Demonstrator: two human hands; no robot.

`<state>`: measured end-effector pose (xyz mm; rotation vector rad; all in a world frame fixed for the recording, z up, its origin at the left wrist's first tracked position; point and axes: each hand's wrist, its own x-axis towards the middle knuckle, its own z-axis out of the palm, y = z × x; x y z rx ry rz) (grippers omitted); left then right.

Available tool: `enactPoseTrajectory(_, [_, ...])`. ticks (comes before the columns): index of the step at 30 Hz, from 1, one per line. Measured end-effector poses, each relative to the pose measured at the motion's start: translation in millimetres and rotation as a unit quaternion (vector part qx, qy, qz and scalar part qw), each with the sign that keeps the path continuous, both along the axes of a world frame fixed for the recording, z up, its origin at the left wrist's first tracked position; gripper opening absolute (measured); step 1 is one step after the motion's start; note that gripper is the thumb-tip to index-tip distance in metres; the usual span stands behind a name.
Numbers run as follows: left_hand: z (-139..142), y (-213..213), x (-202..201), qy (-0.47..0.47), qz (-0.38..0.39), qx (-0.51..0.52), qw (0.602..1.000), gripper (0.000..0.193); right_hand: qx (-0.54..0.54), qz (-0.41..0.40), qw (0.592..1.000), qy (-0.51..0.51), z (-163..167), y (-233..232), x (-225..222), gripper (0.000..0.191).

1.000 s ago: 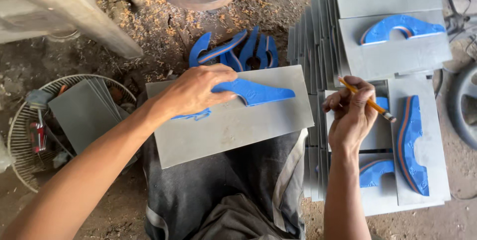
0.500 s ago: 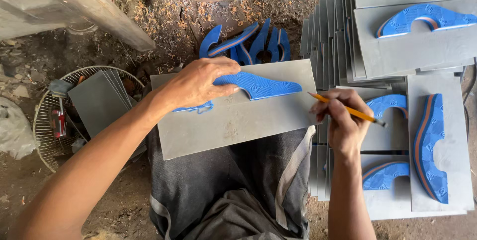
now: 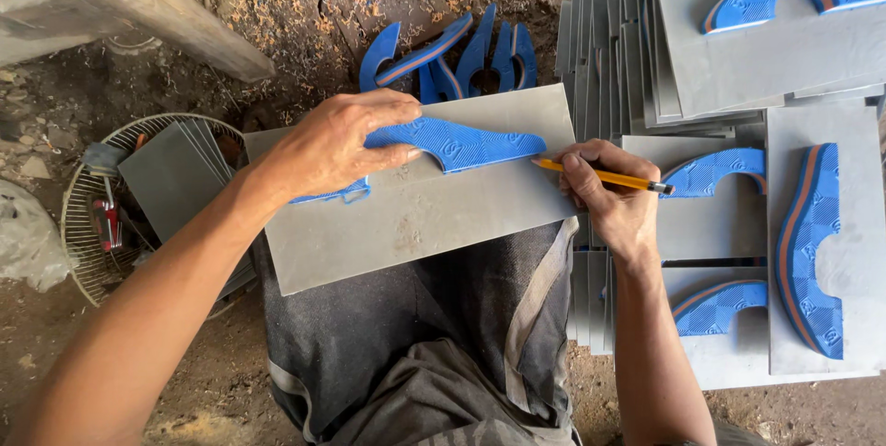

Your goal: The person sits on the ground and repeatedly places a blue shoe sole on a rectangular metal sheet, then uses a pencil to trace the sole's outline. After each trace, the person moves the marked sheet aside and repeats the process with a new sheet.

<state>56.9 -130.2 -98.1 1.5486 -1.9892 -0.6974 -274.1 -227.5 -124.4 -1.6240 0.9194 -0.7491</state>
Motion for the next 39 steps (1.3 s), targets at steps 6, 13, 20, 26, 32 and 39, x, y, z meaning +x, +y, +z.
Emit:
enactPoseTrajectory(6, [-2.5,-0.3,-0.6,-0.008,-0.006,-0.031,0.999,0.048,-0.011,0.012,1.0,0.019,0.2,-2.6,0.3,0.019])
enactPoseTrajectory(13, [-1.1,0.3,-2.6,-0.008,0.006,-0.012,1.0,0.047,-0.011,0.028,0.999,0.019,-5.2,-6.5,-1.9,0.021])
enactPoseTrajectory(20, [1.6,2.0,-2.7,-0.011,0.006,-0.02,1.0,0.047,-0.026,0.049,0.998,-0.013,-10.4,-12.1,0.7,0.023])
enactPoseTrajectory(26, [4.3,3.3,-3.0,-0.008,0.015,-0.005,1.0,0.045,-0.031,0.062,0.998,0.007,-12.8,-13.6,0.2,0.023])
enactPoseTrajectory(32, [0.3,2.9,-1.5,-0.013,0.016,-0.003,1.0,0.046,-0.008,0.053,0.998,0.029,-5.0,-15.8,0.5,0.02])
enactPoseTrajectory(39, [-6.7,7.8,8.8,-0.034,-0.002,-0.027,0.999,0.048,-0.009,0.058,0.995,-0.081,7.9,23.4,23.8,0.015])
